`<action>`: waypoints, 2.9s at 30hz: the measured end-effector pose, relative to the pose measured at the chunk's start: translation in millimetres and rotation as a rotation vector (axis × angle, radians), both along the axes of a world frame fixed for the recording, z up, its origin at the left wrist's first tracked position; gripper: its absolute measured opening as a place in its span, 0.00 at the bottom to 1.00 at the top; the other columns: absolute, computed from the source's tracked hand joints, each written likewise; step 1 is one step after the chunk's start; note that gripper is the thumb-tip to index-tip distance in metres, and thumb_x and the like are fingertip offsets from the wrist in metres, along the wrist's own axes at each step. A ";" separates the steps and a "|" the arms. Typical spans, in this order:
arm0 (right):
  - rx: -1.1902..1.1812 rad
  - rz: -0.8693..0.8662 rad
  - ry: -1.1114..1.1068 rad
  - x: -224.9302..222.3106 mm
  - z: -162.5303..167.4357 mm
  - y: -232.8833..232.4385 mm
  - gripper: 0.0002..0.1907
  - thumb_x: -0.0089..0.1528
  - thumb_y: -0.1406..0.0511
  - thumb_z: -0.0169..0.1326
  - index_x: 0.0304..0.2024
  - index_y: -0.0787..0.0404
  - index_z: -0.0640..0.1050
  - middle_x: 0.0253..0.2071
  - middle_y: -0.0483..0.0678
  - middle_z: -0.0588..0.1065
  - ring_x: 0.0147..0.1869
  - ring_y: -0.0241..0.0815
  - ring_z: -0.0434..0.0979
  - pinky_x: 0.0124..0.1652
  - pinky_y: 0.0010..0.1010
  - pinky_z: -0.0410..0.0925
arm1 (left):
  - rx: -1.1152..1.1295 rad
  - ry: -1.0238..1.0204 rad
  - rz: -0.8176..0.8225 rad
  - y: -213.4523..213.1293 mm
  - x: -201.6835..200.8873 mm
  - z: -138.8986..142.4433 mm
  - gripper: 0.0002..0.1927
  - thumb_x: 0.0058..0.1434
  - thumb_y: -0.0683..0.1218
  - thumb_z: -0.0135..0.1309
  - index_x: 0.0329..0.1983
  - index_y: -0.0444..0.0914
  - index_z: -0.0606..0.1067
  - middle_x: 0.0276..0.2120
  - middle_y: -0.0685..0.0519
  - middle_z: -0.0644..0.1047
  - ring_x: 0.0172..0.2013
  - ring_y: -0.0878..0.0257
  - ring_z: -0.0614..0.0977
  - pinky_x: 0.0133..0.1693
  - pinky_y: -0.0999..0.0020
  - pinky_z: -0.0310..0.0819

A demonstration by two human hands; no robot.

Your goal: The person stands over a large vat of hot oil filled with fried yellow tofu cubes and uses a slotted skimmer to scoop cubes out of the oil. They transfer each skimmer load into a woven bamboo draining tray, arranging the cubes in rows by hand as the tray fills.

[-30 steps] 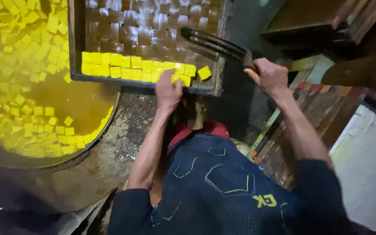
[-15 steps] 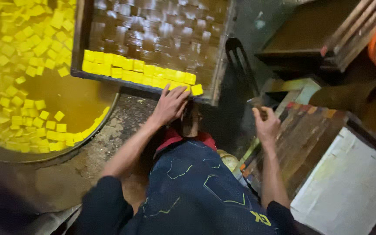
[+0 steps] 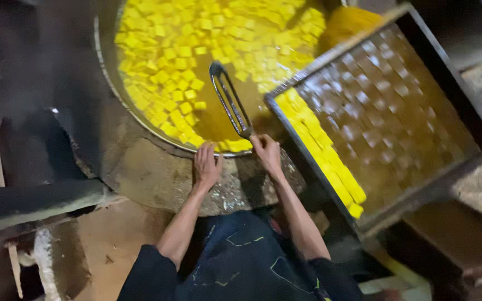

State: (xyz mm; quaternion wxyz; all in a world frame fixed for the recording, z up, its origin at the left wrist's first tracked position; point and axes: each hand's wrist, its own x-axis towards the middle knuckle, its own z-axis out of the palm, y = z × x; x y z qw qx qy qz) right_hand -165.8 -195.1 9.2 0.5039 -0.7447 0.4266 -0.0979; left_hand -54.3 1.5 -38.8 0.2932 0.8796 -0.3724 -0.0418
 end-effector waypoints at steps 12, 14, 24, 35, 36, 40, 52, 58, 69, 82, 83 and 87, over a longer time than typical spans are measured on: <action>-0.180 0.196 0.284 155.4 -46.8 16.7 0.27 0.63 0.44 0.54 0.42 0.61 0.82 0.34 0.61 0.80 0.40 0.65 0.81 0.39 0.53 0.71 | 0.105 0.210 -0.059 7.1 35.4 3.8 0.31 0.65 0.54 0.54 0.64 0.31 0.67 0.63 0.37 0.69 0.63 0.41 0.68 0.63 0.46 0.58; -0.170 0.170 0.223 163.5 -44.0 20.6 0.26 0.64 0.46 0.56 0.42 0.62 0.82 0.32 0.60 0.80 0.37 0.61 0.81 0.36 0.49 0.71 | 0.083 0.218 -0.063 8.4 35.5 0.9 0.30 0.65 0.54 0.54 0.64 0.31 0.67 0.63 0.38 0.69 0.63 0.42 0.68 0.64 0.47 0.59; -0.091 -0.124 -0.016 -38.5 33.9 12.4 0.21 0.62 0.53 0.61 0.45 0.64 0.80 0.29 0.53 0.79 0.30 0.43 0.80 0.32 0.35 0.71 | 0.108 0.078 -0.055 26.8 4.1 -25.3 0.30 0.60 0.51 0.57 0.63 0.32 0.70 0.58 0.37 0.73 0.60 0.41 0.72 0.60 0.45 0.63; -0.388 -0.812 0.380 -420.3 97.1 97.0 0.18 0.68 0.52 0.59 0.47 0.59 0.82 0.38 0.53 0.82 0.38 0.47 0.84 0.38 0.37 0.75 | -0.193 0.220 -0.203 16.5 -51.3 8.5 0.20 0.68 0.41 0.56 0.62 0.30 0.70 0.52 0.38 0.76 0.51 0.45 0.80 0.52 0.55 0.76; -0.444 -0.816 0.423 -441.9 99.0 104.3 0.19 0.68 0.52 0.60 0.47 0.60 0.82 0.38 0.54 0.82 0.39 0.49 0.84 0.37 0.38 0.74 | -0.219 0.303 -0.205 -1.0 -66.0 15.4 0.21 0.68 0.41 0.55 0.63 0.30 0.70 0.52 0.39 0.76 0.51 0.47 0.80 0.51 0.58 0.77; -0.534 -0.697 0.594 -504.2 94.3 107.8 0.20 0.66 0.50 0.61 0.45 0.59 0.82 0.38 0.55 0.81 0.39 0.55 0.82 0.36 0.43 0.72 | -0.270 0.359 -0.445 -81.3 -133.9 44.8 0.18 0.70 0.42 0.55 0.61 0.32 0.73 0.51 0.42 0.79 0.50 0.52 0.81 0.54 0.60 0.76; -0.246 -1.061 0.435 -563.2 58.5 123.8 0.21 0.65 0.51 0.61 0.46 0.61 0.81 0.33 0.55 0.81 0.37 0.53 0.83 0.37 0.42 0.72 | 0.294 0.001 -0.878 -208.9 -397.4 32.5 0.58 0.46 0.63 0.68 0.74 0.37 0.54 0.72 0.31 0.54 0.72 0.34 0.51 0.64 0.30 0.38; -0.144 -1.166 0.283 -596.4 30.1 151.6 0.19 0.66 0.54 0.61 0.44 0.64 0.81 0.29 0.50 0.80 0.29 0.42 0.80 0.31 0.34 0.71 | 0.552 -0.235 -0.903 -224.8 -417.1 31.8 0.62 0.45 0.56 0.71 0.78 0.40 0.49 0.74 0.34 0.49 0.74 0.34 0.44 0.63 0.25 0.29; -0.050 -1.219 0.185 -610.2 5.9 151.0 0.17 0.66 0.58 0.62 0.45 0.67 0.80 0.28 0.48 0.79 0.26 0.31 0.77 0.26 0.26 0.68 | 0.291 -0.374 -0.931 -241.9 -434.6 14.5 0.16 0.60 0.44 0.60 0.51 0.40 0.73 0.56 0.45 0.69 0.65 0.46 0.68 0.72 0.20 0.35; -0.086 -1.172 0.049 -561.3 33.2 122.1 0.14 0.67 0.59 0.61 0.43 0.66 0.79 0.27 0.45 0.78 0.25 0.30 0.74 0.26 0.25 0.66 | -0.027 -0.047 -0.904 -215.0 -393.5 49.8 0.40 0.50 0.55 0.66 0.64 0.37 0.67 0.62 0.38 0.66 0.64 0.39 0.62 0.62 0.27 0.41; -0.084 -1.155 -0.004 -552.4 35.4 116.7 0.14 0.67 0.60 0.61 0.43 0.66 0.79 0.27 0.45 0.77 0.26 0.30 0.73 0.26 0.25 0.66 | -0.081 0.012 -0.891 -199.7 -378.2 53.6 0.38 0.52 0.54 0.66 0.63 0.37 0.68 0.61 0.39 0.67 0.64 0.40 0.64 0.63 0.29 0.44; -0.036 -1.019 -0.047 -487.7 38.9 87.2 0.13 0.68 0.61 0.59 0.44 0.66 0.79 0.27 0.41 0.76 0.27 0.28 0.72 0.28 0.23 0.66 | -0.231 0.150 -0.628 -137.2 -275.3 62.2 0.26 0.59 0.49 0.62 0.58 0.37 0.71 0.57 0.43 0.71 0.60 0.44 0.70 0.62 0.42 0.58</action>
